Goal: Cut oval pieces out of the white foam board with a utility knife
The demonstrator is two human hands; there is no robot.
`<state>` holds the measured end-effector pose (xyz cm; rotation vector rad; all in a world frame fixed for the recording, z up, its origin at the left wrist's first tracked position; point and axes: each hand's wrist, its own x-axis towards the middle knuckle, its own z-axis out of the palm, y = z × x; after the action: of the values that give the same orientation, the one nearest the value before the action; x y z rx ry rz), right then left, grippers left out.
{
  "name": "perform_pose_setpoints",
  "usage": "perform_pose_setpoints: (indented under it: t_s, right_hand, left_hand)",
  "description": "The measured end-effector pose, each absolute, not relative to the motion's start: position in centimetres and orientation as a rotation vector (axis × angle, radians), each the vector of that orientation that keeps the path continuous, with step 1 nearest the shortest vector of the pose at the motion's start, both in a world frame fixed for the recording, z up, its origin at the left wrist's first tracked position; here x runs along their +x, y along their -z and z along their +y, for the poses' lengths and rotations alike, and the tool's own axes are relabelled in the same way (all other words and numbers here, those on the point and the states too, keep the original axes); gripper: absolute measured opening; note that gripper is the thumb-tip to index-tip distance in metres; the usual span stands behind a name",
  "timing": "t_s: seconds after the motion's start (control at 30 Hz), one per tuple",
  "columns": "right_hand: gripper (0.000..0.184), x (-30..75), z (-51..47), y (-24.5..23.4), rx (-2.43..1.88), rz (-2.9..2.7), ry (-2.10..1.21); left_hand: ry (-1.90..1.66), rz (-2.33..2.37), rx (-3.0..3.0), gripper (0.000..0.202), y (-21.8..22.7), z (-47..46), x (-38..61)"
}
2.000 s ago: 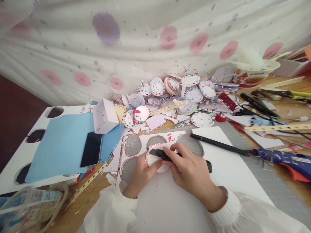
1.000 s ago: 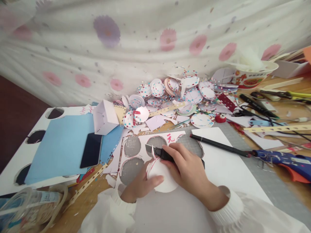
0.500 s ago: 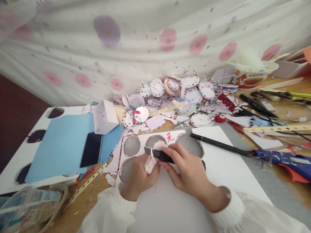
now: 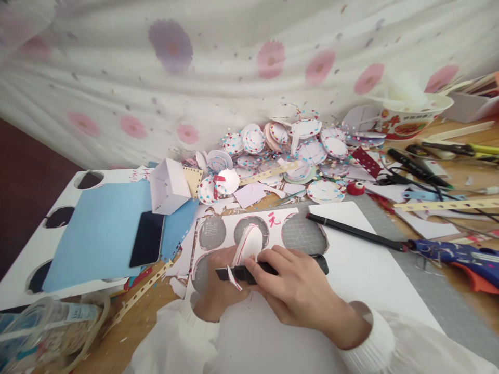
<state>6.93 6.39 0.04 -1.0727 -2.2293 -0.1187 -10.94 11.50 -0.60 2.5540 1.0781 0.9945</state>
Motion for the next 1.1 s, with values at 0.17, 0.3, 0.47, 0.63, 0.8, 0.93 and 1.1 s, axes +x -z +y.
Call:
perform_pose_setpoints:
  t_s: [0.17,0.3,0.47,0.63,0.8,0.93,1.1]
  right_hand:
    - [0.029,8.4,7.2,0.2,-1.259,-2.019,0.179]
    - [0.029,9.1,7.5,0.1,-1.276,-1.923,0.152]
    - [0.032,7.4,6.6,-0.1,-1.088,-2.151,-0.002]
    - [0.034,7.1,6.3,0.1,-1.097,-2.167,0.020]
    - [0.034,7.7,6.6,0.3,-1.127,-2.150,0.044]
    - [0.032,7.9,6.8,0.3,-1.137,-2.132,0.072]
    - [0.029,8.1,6.8,0.1,-1.125,-2.119,0.122]
  left_hand:
    - [-0.992,1.185,2.516,0.014,-0.1,11.2,-11.0]
    - [-0.992,1.214,2.501,0.019,-0.2,11.0,-10.9]
    - [-0.997,1.148,2.510,0.007,0.0,11.2,-10.9]
    - [-0.991,1.147,2.494,0.007,0.2,11.4,-10.9]
    - [-0.970,1.158,2.473,0.009,0.3,11.3,-10.9]
    - [-0.968,1.179,2.406,0.010,0.2,11.3,-10.9]
    - [-1.016,1.122,2.394,0.007,0.3,11.4,-11.0]
